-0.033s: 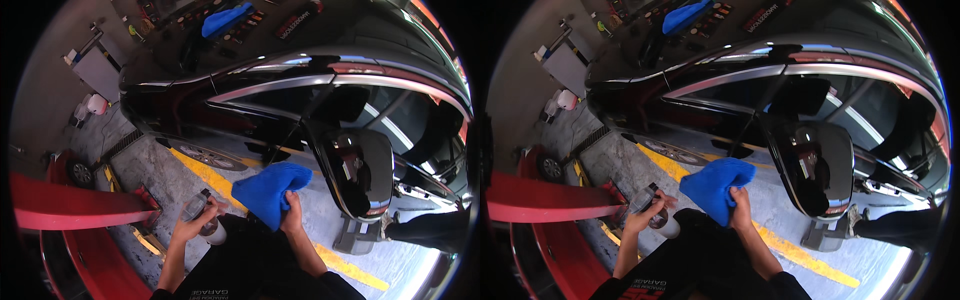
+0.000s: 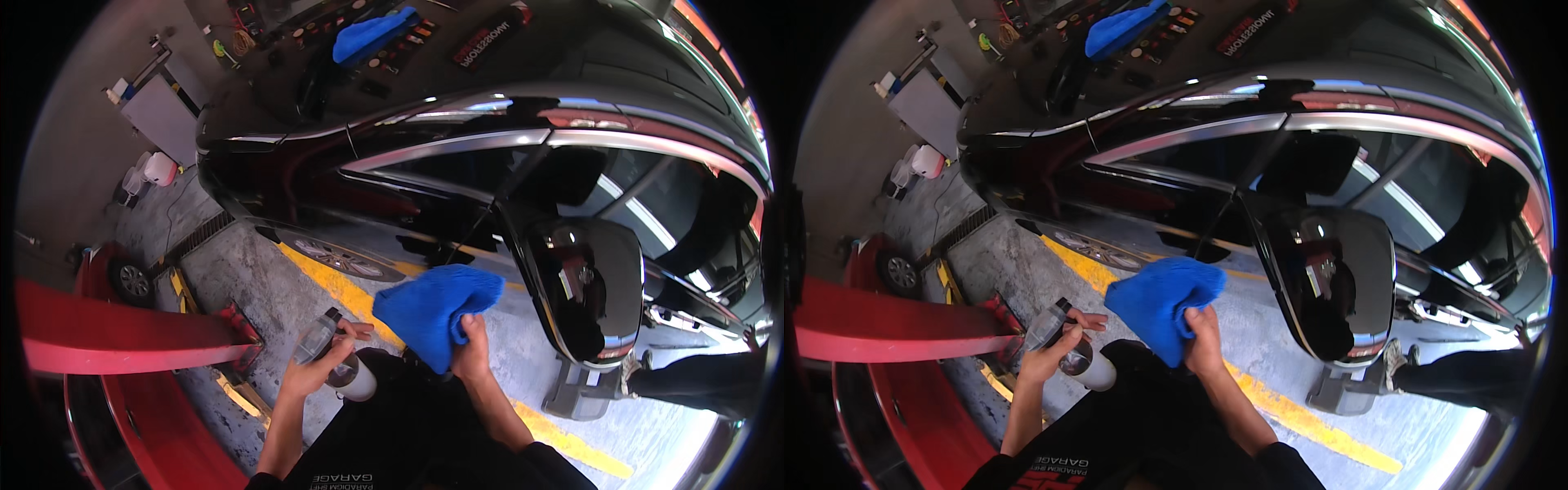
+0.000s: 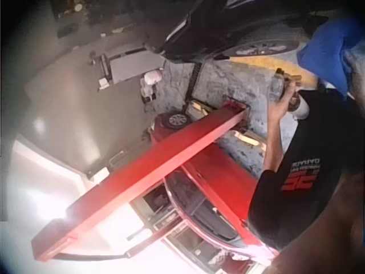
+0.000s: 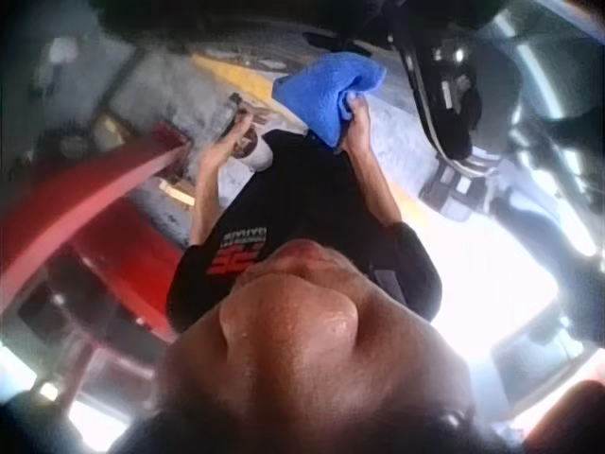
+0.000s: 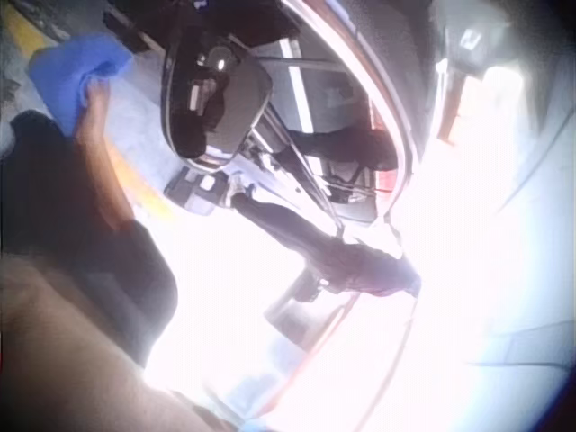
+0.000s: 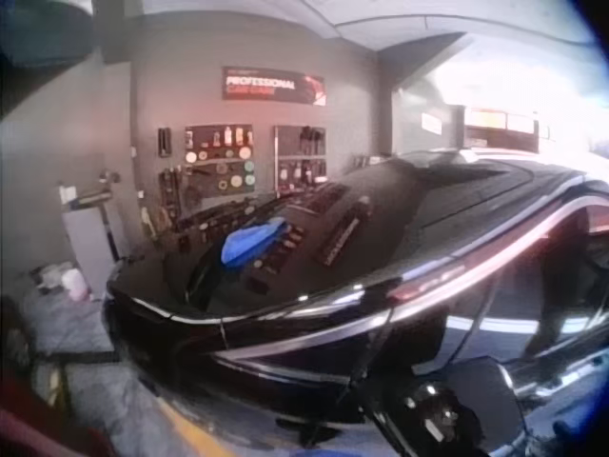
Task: The person sprays a cleaning solution onto the car's windshield and wipes it with a blue microfiber cloth. They repeatedly apply the solution and wipe different sections of the glass, moving around the vehicle to reach various areas.
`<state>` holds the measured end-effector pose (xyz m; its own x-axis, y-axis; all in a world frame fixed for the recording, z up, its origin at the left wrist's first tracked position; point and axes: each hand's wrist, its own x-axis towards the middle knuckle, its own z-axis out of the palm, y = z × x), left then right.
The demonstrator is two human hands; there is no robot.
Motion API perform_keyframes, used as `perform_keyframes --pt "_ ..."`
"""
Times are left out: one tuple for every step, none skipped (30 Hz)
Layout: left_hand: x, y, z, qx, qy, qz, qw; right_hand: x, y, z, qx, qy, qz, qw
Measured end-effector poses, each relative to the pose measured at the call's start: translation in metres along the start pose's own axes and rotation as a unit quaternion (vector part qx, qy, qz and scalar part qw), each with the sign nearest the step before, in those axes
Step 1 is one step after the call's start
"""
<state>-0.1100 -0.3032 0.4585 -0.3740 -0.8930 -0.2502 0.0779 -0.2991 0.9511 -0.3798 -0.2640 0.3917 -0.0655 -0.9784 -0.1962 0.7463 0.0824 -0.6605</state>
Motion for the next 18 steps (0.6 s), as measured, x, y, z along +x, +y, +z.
perform_keyframes --pt "0.005 0.015 0.002 -0.028 0.005 -0.014 0.999 0.014 0.006 0.012 0.007 -0.037 -0.021 0.999" --pt "0.012 0.021 0.007 -0.028 0.029 0.015 0.999 0.027 0.008 0.021 0.006 -0.073 -0.041 0.996" --pt "0.017 0.025 0.010 -0.027 0.054 0.044 0.997 0.038 0.010 0.029 -0.023 -0.104 -0.056 0.993" --pt "0.023 0.031 0.012 -0.025 0.077 0.072 0.994 0.048 0.012 0.041 -0.049 -0.134 -0.072 0.987" --pt "0.025 0.035 0.013 -0.011 0.106 0.075 0.991 0.052 -0.002 0.073 -0.093 -0.137 -0.038 0.986" --pt "0.030 0.036 0.010 -0.025 0.135 0.085 0.987 0.060 0.000 0.082 -0.137 -0.148 -0.047 0.978" --pt "0.034 0.037 0.007 -0.039 0.161 0.094 0.982 0.068 0.007 0.086 -0.097 -0.145 -0.043 0.984" --pt "0.038 0.041 0.004 -0.052 0.186 0.103 0.976 0.076 0.011 0.090 -0.055 -0.141 -0.038 0.988" --pt "0.042 0.052 -0.002 -0.045 0.206 0.111 0.971 0.083 0.010 0.095 -0.077 -0.140 -0.037 0.986" --pt "0.047 0.056 -0.011 -0.043 0.211 0.130 0.968 0.090 0.004 0.100 -0.102 -0.136 -0.037 0.985" --pt "0.051 0.060 -0.023 -0.041 0.216 0.149 0.964 0.098 -0.001 0.103 -0.127 -0.131 -0.037 0.982" --pt "0.056 0.068 -0.030 -0.041 0.219 0.168 0.960 0.107 -0.002 0.100 -0.141 -0.125 -0.015 0.982" --pt "0.061 0.083 -0.032 -0.045 0.238 0.183 0.953 0.119 -0.001 0.093 -0.155 -0.119 0.006 0.981" --pt "0.064 0.088 -0.048 -0.057 0.216 0.183 0.957 0.129 -0.003 0.094 -0.165 -0.112 0.027 0.980" --pt "0.067 0.095 -0.065 -0.047 0.203 0.174 0.962 0.139 -0.007 0.101 -0.214 -0.131 0.001 0.968" --pt "0.069 0.103 -0.080 -0.034 0.188 0.165 0.968 0.150 -0.007 0.102 -0.211 -0.122 -0.013 0.970" --pt "0.072 0.114 -0.092 -0.021 0.190 0.161 0.968 0.165 -0.007 0.102 -0.210 -0.114 -0.030 0.970" --pt "0.073 0.127 -0.103 -0.008 0.192 0.157 0.969 0.179 -0.006 0.108 -0.210 -0.106 -0.047 0.971"
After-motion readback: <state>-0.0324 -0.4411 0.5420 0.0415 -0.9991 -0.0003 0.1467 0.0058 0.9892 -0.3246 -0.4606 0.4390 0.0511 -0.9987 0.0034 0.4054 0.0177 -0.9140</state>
